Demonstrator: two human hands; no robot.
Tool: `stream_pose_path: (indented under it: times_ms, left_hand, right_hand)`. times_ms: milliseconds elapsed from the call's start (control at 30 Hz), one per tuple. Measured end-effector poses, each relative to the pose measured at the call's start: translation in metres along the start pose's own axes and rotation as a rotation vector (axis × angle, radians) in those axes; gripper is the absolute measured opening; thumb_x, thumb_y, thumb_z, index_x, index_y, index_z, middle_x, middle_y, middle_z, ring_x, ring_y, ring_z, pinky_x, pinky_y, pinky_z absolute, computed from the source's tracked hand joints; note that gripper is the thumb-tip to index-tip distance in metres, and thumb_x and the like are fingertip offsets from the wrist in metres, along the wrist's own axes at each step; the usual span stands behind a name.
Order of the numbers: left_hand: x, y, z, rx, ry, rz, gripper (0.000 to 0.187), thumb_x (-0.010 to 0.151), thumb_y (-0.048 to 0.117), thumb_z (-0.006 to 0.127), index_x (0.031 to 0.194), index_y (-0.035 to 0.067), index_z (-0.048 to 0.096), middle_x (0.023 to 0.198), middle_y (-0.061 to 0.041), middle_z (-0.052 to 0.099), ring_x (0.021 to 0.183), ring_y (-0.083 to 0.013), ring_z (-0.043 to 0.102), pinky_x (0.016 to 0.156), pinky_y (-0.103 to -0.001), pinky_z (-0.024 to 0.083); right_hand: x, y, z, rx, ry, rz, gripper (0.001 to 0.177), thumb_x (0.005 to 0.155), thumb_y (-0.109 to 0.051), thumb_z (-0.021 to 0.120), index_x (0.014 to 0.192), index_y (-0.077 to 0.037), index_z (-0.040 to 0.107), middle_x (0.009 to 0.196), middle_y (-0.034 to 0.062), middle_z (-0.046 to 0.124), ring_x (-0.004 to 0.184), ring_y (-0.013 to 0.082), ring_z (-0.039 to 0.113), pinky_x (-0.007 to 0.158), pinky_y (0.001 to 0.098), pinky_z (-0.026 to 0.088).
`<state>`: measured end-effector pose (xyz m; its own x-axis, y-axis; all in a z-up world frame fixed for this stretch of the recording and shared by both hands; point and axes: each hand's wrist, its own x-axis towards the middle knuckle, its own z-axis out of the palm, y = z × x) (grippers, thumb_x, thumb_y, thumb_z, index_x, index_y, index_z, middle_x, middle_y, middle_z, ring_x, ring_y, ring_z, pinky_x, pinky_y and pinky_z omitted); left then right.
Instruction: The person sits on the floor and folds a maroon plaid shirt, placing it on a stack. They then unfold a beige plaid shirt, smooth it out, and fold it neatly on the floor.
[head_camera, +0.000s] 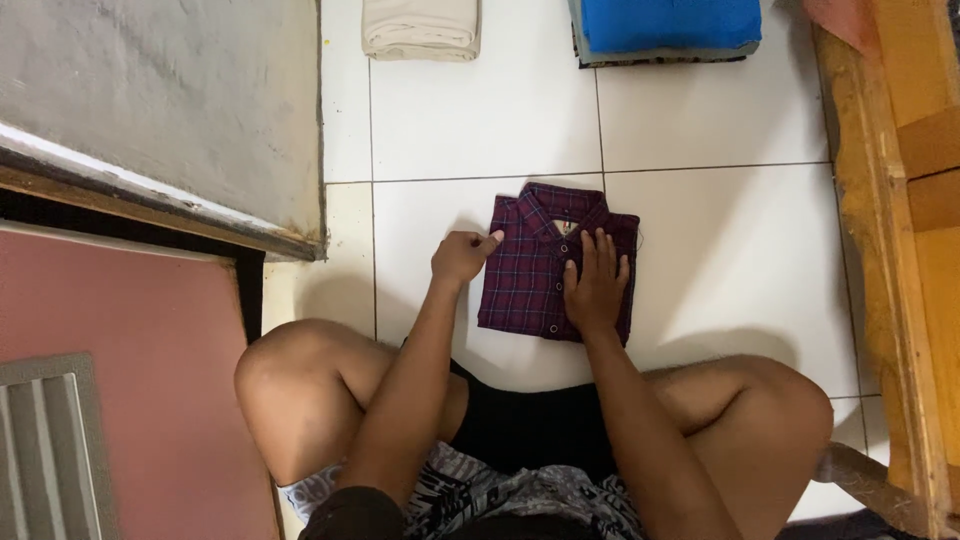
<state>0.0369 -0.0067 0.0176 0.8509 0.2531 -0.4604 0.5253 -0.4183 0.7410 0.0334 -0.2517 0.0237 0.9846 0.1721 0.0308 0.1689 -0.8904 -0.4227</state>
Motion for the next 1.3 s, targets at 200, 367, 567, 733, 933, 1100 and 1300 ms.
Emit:
stream_pose_path:
  times_ms: [200,367,567,733,933,1100,1300]
  left_hand:
    - [-0.014,0.007,-0.005,0.053,0.007,0.011,0.035,0.084,0.04,0.08,0.097,0.008,0.08,0.082,-0.015,0.076,0.09,-0.0393,0.074,0.079,-0.046,0.054]
    - [-0.024,0.002,-0.006,0.049,0.004,0.007,0.043,0.086,0.049,0.077,0.086,0.007,0.078,0.075,-0.016,0.073,0.085,-0.0405,0.074,0.077,-0.045,0.055]
    - [-0.004,-0.053,0.023,-0.078,-0.134,-0.065,0.045,0.078,0.041,0.089,0.1,0.003,0.078,0.083,-0.017,0.074,0.083,-0.0297,0.071,0.075,-0.038,0.054]
    - [-0.013,-0.049,0.018,-0.063,-0.061,-0.103,0.041,0.075,0.031,0.092,0.104,0.004,0.079,0.092,-0.017,0.077,0.092,-0.0343,0.075,0.074,-0.038,0.057]
    - [-0.04,-0.021,-0.001,-0.042,-0.055,-0.105,0.04,0.076,0.036,0.091,0.099,0.005,0.08,0.086,-0.016,0.076,0.089,-0.0329,0.075,0.077,-0.038,0.056]
    - [-0.034,-0.037,0.004,-0.048,-0.086,-0.123,0.038,0.082,0.042,0.085,0.096,0.007,0.08,0.081,-0.01,0.078,0.083,-0.0276,0.075,0.073,-0.036,0.056]
    - [-0.042,-0.05,0.004,-0.11,-0.22,-0.101,0.039,0.073,0.032,0.093,0.098,0.004,0.08,0.077,-0.013,0.075,0.077,-0.021,0.072,0.077,-0.033,0.055]
  right_hand:
    - [0.001,0.004,0.002,0.018,0.05,-0.046,0.052,0.108,-0.025,0.048,0.157,-0.013,0.038,0.16,0.0204,0.035,0.151,0.0384,0.03,0.12,0.067,0.015]
    - [-0.001,0.005,0.004,0.018,0.052,-0.036,0.052,0.107,-0.026,0.047,0.157,-0.013,0.038,0.161,0.0195,0.036,0.152,0.0369,0.031,0.121,0.0662,0.015]
    - [0.002,0.005,0.006,0.009,0.072,-0.039,0.053,0.105,-0.026,0.051,0.156,-0.013,0.04,0.16,0.0187,0.038,0.152,0.0347,0.032,0.121,0.0642,0.015]
    - [-0.004,0.005,0.004,0.011,0.105,-0.086,0.052,0.106,-0.022,0.05,0.156,-0.011,0.04,0.159,0.0213,0.039,0.15,0.0373,0.034,0.12,0.066,0.018]
    - [-0.002,0.01,0.008,0.013,0.116,-0.082,0.053,0.106,-0.025,0.051,0.156,-0.011,0.041,0.159,0.0212,0.04,0.151,0.0366,0.034,0.121,0.0646,0.016]
    - [-0.002,0.014,0.014,0.005,0.134,-0.092,0.054,0.105,-0.027,0.05,0.157,-0.012,0.04,0.159,0.0205,0.041,0.151,0.0358,0.034,0.12,0.0646,0.017]
    - [-0.003,0.012,0.013,0.008,0.158,-0.098,0.053,0.105,-0.025,0.053,0.156,-0.013,0.041,0.157,0.02,0.042,0.15,0.0358,0.035,0.12,0.0636,0.018]
